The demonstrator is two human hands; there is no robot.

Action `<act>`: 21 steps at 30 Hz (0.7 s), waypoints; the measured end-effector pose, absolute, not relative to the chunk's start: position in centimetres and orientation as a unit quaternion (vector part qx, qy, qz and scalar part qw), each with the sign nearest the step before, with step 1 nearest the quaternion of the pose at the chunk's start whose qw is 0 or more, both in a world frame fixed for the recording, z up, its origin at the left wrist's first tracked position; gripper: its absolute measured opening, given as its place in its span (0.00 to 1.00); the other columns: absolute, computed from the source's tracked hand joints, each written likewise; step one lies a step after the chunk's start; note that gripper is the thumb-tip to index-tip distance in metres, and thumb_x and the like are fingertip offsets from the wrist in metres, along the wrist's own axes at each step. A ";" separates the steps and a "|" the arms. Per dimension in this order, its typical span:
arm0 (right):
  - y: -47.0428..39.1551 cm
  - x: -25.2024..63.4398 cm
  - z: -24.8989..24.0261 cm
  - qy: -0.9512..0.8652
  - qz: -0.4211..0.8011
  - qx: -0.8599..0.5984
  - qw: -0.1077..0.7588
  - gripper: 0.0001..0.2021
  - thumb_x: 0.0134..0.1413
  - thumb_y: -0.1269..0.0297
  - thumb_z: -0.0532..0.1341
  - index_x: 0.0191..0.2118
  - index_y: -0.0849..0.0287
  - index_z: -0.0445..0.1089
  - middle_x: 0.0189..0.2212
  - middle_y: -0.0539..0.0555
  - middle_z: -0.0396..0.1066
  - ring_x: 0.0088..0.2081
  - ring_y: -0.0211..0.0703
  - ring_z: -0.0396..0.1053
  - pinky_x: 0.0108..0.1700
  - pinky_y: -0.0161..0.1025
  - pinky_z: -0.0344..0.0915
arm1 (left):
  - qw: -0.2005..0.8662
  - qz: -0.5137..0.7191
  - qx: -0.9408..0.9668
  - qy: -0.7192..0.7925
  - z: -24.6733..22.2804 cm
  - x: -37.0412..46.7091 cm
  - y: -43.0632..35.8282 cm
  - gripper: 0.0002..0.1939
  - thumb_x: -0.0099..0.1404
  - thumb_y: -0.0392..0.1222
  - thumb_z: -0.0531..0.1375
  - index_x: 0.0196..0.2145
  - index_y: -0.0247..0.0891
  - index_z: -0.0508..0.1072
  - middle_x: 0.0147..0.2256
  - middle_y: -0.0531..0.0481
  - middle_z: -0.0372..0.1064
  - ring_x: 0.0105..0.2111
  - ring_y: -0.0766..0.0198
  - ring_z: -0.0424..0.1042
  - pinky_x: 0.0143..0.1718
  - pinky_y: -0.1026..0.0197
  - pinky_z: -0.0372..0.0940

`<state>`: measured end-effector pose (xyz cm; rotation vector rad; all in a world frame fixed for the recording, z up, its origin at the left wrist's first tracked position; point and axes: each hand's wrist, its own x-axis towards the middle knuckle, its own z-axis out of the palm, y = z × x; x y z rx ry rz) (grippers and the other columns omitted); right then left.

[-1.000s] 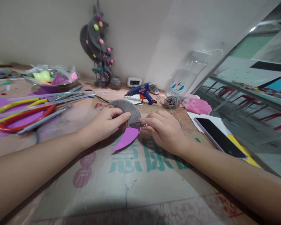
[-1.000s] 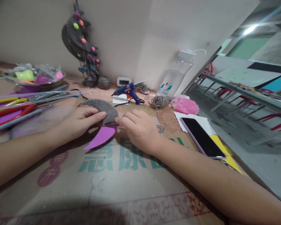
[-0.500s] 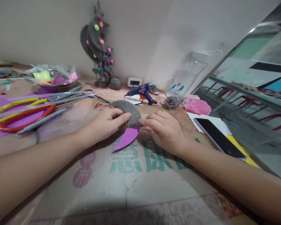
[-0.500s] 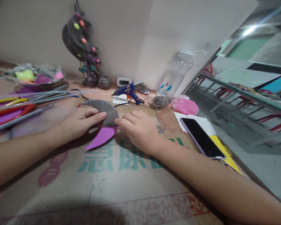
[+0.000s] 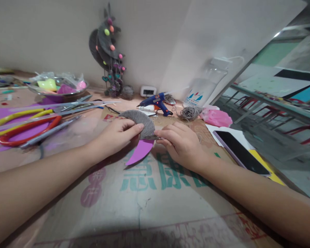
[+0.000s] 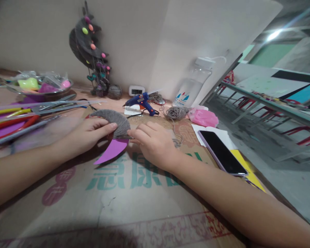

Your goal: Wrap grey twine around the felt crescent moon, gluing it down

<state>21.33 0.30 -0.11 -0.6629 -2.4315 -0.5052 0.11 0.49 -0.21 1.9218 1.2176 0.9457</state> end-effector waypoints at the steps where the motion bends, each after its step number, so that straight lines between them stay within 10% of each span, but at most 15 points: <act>1: 0.3 21.3 -0.1 -0.907 -0.190 -0.247 0.282 0.06 0.59 0.71 0.55 0.39 0.62 0.69 0.28 0.53 0.71 0.30 0.40 0.62 0.33 0.37 0.59 | 0.334 0.361 0.736 0.466 -0.2 0.1 0.5 0.21 0.64 0.47 0.53 0.16 0.37 0.62 0.15 0.57 0.57 0.18 0.70 0.57 0.21 0.64 0.52; 21: 0.3 21.4 -0.2 -0.910 -0.189 -0.255 0.266 0.08 0.59 0.70 0.54 0.38 0.61 0.70 0.28 0.53 0.71 0.30 0.41 0.63 0.34 0.37 0.59 | 0.328 0.351 0.747 0.461 -0.2 0.1 0.6 0.21 0.64 0.48 0.52 0.16 0.37 0.62 0.16 0.56 0.59 0.19 0.69 0.59 0.23 0.64 0.53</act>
